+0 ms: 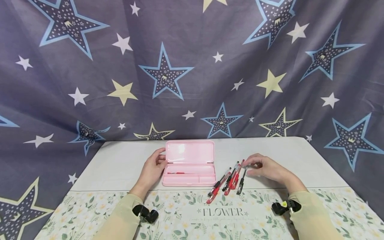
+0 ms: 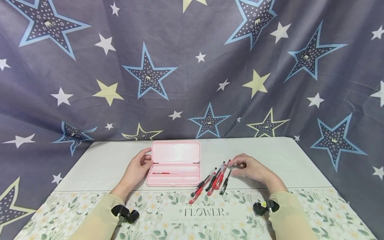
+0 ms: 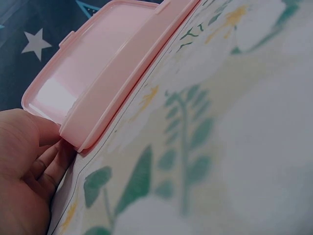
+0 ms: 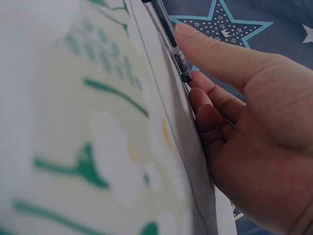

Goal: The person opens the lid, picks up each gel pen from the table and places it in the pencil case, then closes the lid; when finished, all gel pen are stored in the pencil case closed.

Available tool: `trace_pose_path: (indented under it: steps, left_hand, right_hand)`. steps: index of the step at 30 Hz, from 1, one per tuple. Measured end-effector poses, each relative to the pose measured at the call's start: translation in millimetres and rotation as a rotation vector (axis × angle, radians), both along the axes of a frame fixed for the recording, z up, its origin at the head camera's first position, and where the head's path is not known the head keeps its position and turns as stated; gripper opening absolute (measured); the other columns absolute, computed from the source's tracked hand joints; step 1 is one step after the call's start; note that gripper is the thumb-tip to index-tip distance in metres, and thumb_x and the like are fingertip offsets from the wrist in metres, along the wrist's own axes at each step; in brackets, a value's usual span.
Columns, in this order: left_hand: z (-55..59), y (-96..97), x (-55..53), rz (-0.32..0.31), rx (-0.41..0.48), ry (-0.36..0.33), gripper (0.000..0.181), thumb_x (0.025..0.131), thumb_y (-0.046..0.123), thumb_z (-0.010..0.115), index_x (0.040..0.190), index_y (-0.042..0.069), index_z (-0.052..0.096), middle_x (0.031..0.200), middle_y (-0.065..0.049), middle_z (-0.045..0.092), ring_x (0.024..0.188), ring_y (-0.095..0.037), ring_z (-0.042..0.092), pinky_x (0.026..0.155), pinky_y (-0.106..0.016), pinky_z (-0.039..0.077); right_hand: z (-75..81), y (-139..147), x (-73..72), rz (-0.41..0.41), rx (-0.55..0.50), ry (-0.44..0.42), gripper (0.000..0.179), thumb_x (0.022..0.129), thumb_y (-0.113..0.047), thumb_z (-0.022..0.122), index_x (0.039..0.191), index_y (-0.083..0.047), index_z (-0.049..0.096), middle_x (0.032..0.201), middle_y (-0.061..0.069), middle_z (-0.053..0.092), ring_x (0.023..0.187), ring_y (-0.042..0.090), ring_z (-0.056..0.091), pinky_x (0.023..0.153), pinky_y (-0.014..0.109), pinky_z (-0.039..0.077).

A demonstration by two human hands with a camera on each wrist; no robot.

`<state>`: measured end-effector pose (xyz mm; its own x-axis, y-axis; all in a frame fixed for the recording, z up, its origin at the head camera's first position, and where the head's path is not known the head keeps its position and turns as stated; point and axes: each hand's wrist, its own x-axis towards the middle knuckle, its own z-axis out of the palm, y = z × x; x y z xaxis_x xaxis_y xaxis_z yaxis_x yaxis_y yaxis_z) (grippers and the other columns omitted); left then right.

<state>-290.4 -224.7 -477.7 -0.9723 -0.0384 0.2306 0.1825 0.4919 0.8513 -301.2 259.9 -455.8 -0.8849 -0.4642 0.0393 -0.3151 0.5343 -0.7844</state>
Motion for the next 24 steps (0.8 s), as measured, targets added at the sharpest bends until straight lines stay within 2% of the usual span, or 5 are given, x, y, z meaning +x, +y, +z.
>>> trace_pose_path:
  steps: [2,9,16,24]
  left_hand:
    - [0.2,0.2,0.1,0.003,-0.002,-0.001,0.055,0.107,-0.001,0.066,0.159,0.009,0.055,0.120,-0.014,0.076,0.105,-0.025,0.072,0.099,-0.042,0.054]
    - [0.6,0.9,0.7,0.010,-0.004,-0.003,0.055,0.106,-0.001,0.067,0.159,0.008,0.055,0.119,-0.014,0.076,0.103,-0.024,0.072,0.098,-0.041,0.054]
    - [1.0,1.3,1.4,0.015,-0.013,-0.009,0.054,0.106,0.000,0.068,0.158,0.008,0.056,0.119,-0.013,0.076,0.103,-0.023,0.071,0.095,-0.037,0.054]
    - [0.3,0.7,0.7,0.010,-0.017,0.001,0.054,0.106,-0.001,0.068,0.158,0.008,0.056,0.118,-0.013,0.076,0.102,-0.022,0.071,0.095,-0.037,0.054]
  right_hand:
    - [0.5,0.0,0.6,0.011,-0.002,0.001,0.031,0.098,-0.019,0.086,0.127,-0.010,0.081,0.138,0.012,0.064,0.127,0.032,0.059,0.104,0.037,0.050]
    - [4.0,-1.9,3.3,0.027,0.030,0.004,0.023,0.095,-0.014,0.089,0.118,-0.012,0.082,0.134,0.012,0.062,0.122,0.032,0.060,0.104,0.051,0.052]
    - [4.7,-1.5,3.1,0.035,0.066,0.041,0.017,0.093,-0.014,0.090,0.108,-0.013,0.083,0.121,0.007,0.066,0.109,0.026,0.060,0.091,0.035,0.053]
    - [4.7,0.3,2.0,0.062,0.073,0.044,0.013,0.093,-0.012,0.090,0.104,-0.014,0.083,0.115,0.005,0.067,0.105,0.024,0.061,0.091,0.034,0.054]
